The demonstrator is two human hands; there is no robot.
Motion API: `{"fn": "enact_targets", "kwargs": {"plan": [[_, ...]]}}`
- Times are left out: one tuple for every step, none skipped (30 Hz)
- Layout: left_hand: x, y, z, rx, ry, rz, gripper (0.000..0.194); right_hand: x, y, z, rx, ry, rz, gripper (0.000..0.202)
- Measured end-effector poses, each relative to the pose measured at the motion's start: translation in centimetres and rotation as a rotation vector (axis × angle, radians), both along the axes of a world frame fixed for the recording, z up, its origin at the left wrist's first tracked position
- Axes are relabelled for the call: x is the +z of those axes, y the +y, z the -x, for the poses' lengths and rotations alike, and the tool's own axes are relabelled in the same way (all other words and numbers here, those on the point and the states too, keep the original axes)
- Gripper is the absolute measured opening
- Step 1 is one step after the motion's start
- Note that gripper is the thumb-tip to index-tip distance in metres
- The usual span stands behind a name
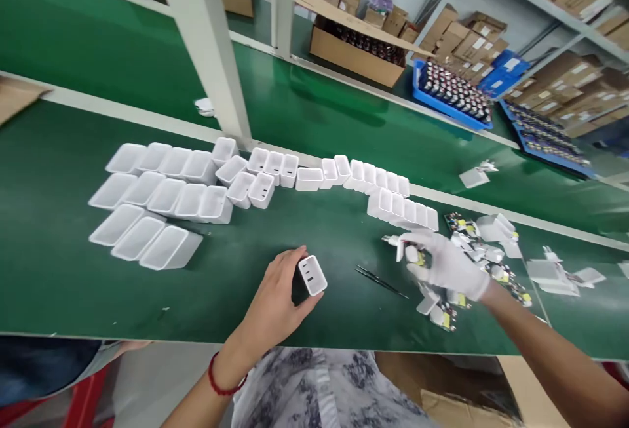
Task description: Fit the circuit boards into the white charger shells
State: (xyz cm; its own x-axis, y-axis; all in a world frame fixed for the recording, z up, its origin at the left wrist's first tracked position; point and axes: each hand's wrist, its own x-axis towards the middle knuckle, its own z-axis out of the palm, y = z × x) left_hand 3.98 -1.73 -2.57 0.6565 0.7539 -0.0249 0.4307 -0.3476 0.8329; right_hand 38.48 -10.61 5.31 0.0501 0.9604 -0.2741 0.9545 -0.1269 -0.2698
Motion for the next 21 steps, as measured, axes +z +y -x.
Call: {"fn": "enact_targets", "kwargs": {"plan": [[0.0, 0.2, 0.1, 0.025, -0.004, 0.013, 0.056, 0.3, 0.1, 0.3, -0.066, 0.126, -0.070, 0.044], [0.0, 0.4, 0.3, 0.054, -0.005, 0.020, 0.056, 0.6, 0.2, 0.8, -0.150, 0.292, -0.139, 0.043], [0.0, 0.6, 0.4, 0.086, -0.004, 0.023, 0.056, 0.7, 0.4, 1.6, -0.240, 0.484, -0.197, 0.042], [-0.1, 0.8, 0.5, 0.116, -0.002, 0.023, 0.057, 0.8, 0.7, 2.7, -0.322, 0.681, -0.242, 0.040], [-0.1, 1.0, 0.6, 0.142, 0.000, 0.023, 0.057, 0.7, 1.1, 4.1, -0.386, 0.865, -0.274, 0.041], [-0.1, 1.1, 0.7, 0.162, 0.001, 0.025, 0.057, 0.5, 1.5, 5.7, -0.418, 1.016, -0.288, 0.044], [-0.1, 1.2, 0.9, 0.171, 0.002, 0.033, 0.057, 0.1, 2.1, 7.5, -0.431, 1.153, -0.296, 0.050], [0.0, 1.3, 1.0, 0.170, 0.003, 0.047, 0.056, -0.3, 2.7, 9.2, -0.432, 1.275, -0.301, 0.059], [0.1, 1.3, 1.2, 0.161, 0.004, 0.066, 0.055, -0.8, 3.3, 10.9, -0.419, 1.369, -0.297, 0.067], [0.2, 1.3, 1.4, 0.146, 0.004, 0.085, 0.055, -1.3, 3.9, 12.5, -0.403, 1.429, -0.292, 0.074], [0.4, 1.3, 1.7, 0.128, 0.005, 0.101, 0.056, -1.8, 4.4, 13.8, -0.381, 1.461, -0.279, 0.077], [0.6, 1.2, 1.9, 0.110, 0.005, 0.115, 0.058, -2.2, 4.8, 14.8, -0.358, 1.476, -0.267, 0.078], [0.7, 1.2, 2.1, 0.093, 0.004, 0.123, 0.061, -2.6, 5.1, 15.6, -0.340, 1.480, -0.260, 0.077], [0.8, 1.2, 2.2, 0.082, 0.001, 0.122, 0.062, -3.0, 5.3, 16.1, -0.326, 1.479, -0.253, 0.076], [0.9, 1.2, 2.3, 0.079, -0.005, 0.111, 0.062, -3.3, 5.4, 16.3, -0.315, 1.475, -0.254, 0.075], [0.9, 1.2, 2.3, 0.080, -0.012, 0.091, 0.060, -3.5, 5.4, 16.4, -0.304, 1.463, -0.269, 0.076], [0.9, 1.3, 2.2, 0.085, -0.018, 0.062, 0.058, -3.8, 5.5, 16.3, -0.292, 1.440, -0.286, 0.076], [0.8, 1.3, 2.1, 0.097, -0.021, 0.025, 0.055, -3.9, 5.5, 16.2, -0.281, 1.412, -0.306, 0.077], [0.7, 1.4, 2.0, 0.121, -0.017, -0.016, 0.053, -4.0, 5.5, 16.1, -0.269, 1.389, -0.321, 0.078], [0.7, 1.4, 1.8, 0.160, -0.006, -0.060, 0.052, -4.1, 5.5, 15.9, -0.261, 1.373, -0.333, 0.079], [0.6, 1.5, 1.7, 0.202, 0.014, -0.104, 0.053, -4.1, 5.6, 15.8, -0.261, 1.364, -0.341, 0.079]]}}
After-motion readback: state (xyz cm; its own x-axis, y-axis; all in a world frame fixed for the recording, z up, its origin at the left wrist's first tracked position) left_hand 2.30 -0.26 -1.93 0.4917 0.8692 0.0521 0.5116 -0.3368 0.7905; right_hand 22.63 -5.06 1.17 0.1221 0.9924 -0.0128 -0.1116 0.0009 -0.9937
